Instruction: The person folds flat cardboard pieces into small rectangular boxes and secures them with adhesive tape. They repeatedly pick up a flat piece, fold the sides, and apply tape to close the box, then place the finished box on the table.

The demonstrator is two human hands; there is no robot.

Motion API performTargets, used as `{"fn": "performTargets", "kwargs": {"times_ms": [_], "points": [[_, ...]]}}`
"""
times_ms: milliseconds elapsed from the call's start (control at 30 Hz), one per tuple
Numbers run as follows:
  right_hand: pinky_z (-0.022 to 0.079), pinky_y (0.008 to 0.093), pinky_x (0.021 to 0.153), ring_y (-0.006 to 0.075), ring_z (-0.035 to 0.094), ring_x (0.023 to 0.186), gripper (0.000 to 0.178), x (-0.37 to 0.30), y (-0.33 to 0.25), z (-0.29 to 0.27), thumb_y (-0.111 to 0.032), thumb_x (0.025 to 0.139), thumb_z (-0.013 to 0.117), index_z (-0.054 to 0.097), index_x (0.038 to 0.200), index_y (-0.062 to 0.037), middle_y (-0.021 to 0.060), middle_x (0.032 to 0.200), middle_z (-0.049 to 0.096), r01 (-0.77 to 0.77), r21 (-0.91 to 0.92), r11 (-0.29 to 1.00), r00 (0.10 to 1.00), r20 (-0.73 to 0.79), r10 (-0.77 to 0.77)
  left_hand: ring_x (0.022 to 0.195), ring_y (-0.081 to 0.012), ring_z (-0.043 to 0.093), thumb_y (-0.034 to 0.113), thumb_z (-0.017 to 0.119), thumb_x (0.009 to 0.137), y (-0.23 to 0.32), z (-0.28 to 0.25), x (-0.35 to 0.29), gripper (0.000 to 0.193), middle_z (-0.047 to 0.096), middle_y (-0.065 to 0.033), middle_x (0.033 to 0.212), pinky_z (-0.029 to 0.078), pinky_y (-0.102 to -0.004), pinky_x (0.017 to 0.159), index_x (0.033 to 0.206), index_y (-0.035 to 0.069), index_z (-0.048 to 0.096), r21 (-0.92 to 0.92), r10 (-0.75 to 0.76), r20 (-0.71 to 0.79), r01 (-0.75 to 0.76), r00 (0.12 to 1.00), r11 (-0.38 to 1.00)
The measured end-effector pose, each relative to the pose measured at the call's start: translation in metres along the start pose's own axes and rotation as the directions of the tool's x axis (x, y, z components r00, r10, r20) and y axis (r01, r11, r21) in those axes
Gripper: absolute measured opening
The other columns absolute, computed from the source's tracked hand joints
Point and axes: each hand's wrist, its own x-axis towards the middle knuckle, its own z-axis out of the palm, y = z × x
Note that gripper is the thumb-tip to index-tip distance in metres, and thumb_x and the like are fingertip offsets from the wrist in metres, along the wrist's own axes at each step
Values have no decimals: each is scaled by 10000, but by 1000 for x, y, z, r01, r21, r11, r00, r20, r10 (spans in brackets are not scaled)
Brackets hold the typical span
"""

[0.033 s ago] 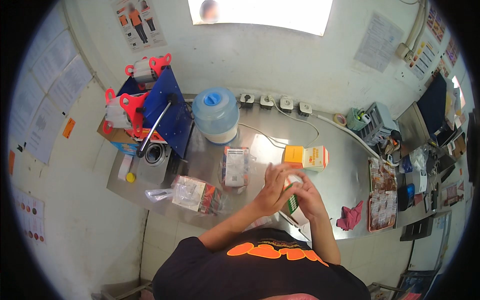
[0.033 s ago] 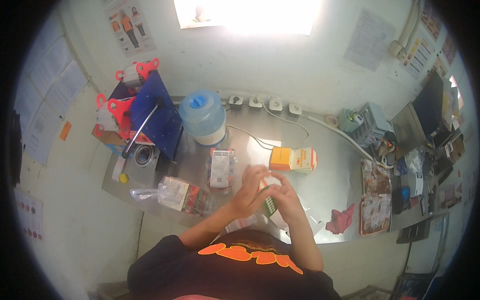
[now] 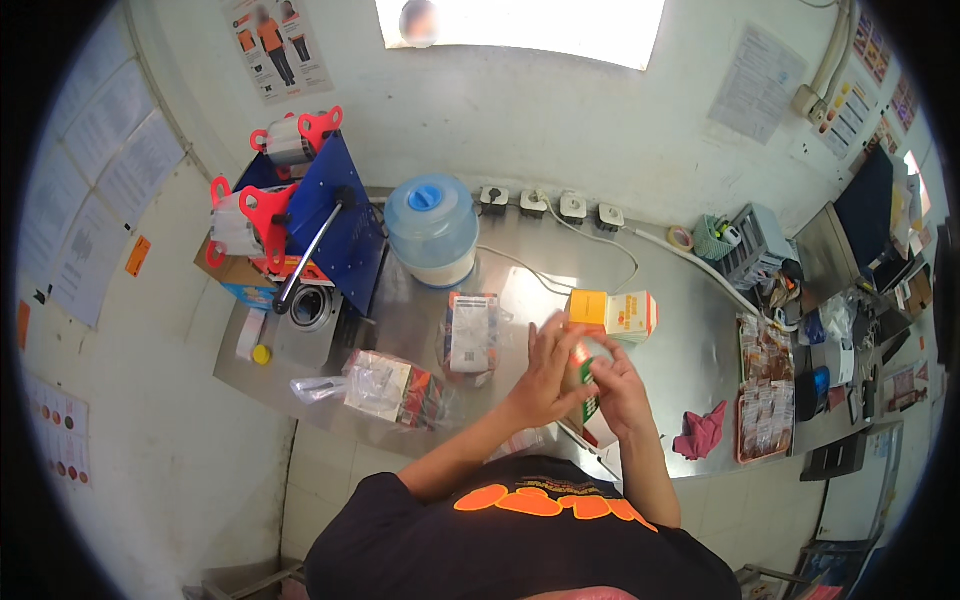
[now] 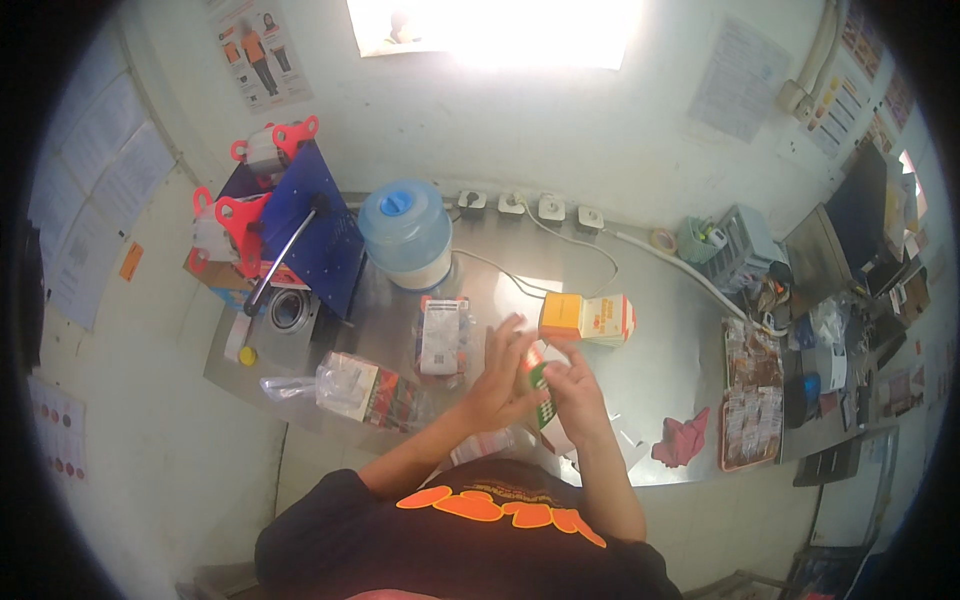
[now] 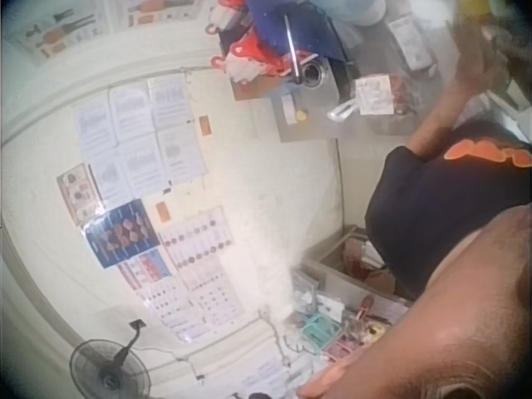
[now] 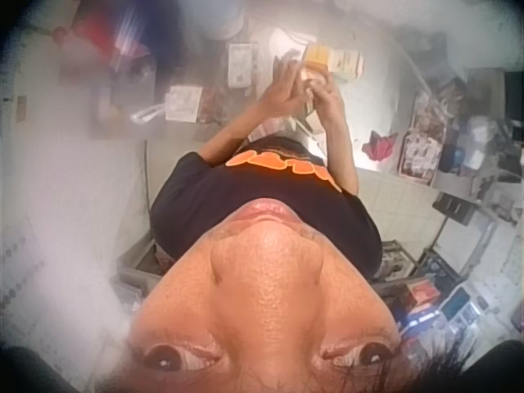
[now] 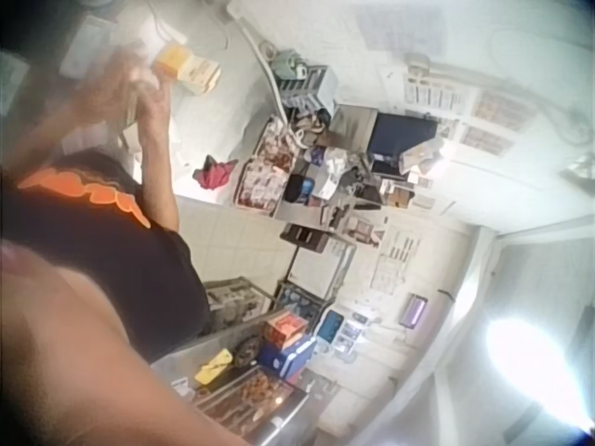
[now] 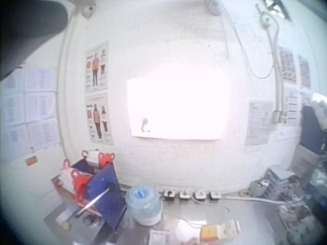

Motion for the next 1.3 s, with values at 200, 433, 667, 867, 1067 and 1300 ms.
{"fn": "performTargets", "kwargs": {"times_ms": [200,433,667,867,1067,1300], "points": [[425,379,1110,200,541,1286,459,0,-25,23,-132,1009,569,433,1443,-72,101,1405,551,216,263,940,976,-89,-199,1507,-429,186,530,952,544,-16,1,-2,1520,143,-297,1614,212,-479,1217,1579,-40,-5,-326,-98,285,193,953,925],[441,406,1064,213,559,1224,521,10,-10,32,-92,1010,567,334,1476,-92,109,1288,586,393,183,901,894,-304,-328,1503,-377,235,440,956,597,-17,6,-10,1464,191,-293,1608,227,-447,1212,1585,-37,-12,-408,-90,296,211,951,888],[494,350,970,200,620,1087,543,15,16,25,-52,981,592,348,1465,-72,103,1182,629,311,102,945,915,-301,-269,1462,-298,310,265,870,742,-36,33,-31,1240,291,-230,1568,281,-399,1183,1597,5,10,-537,-257,404,455,878,710],[517,356,926,236,664,1074,377,-1,7,34,-119,914,698,575,1253,-8,138,1123,692,173,-837,520,978,85,-189,1310,-265,477,196,747,864,-66,46,-35,1036,385,-189,1494,440,-377,1059,1595,16,35,-769,-581,23,386,813,509],[530,430,808,356,666,933,150,-3,25,29,-31,859,683,673,1006,-8,160,1007,690,464,-873,152,834,374,-406,1225,-255,539,202,763,862,-51,19,-11,1083,476,-210,1376,464,-336,1024,1584,-48,-6,-649,-643,16,498,765,575],[526,441,841,380,655,972,128,3,13,46,-8,881,645,653,1005,20,198,1082,663,450,-892,-49,713,392,-582,1148,-315,572,275,624,994,-78,45,-38,830,545,-268,1266,469,-378,975,1622,91,115,-452,-507,100,493,856,744]]}}
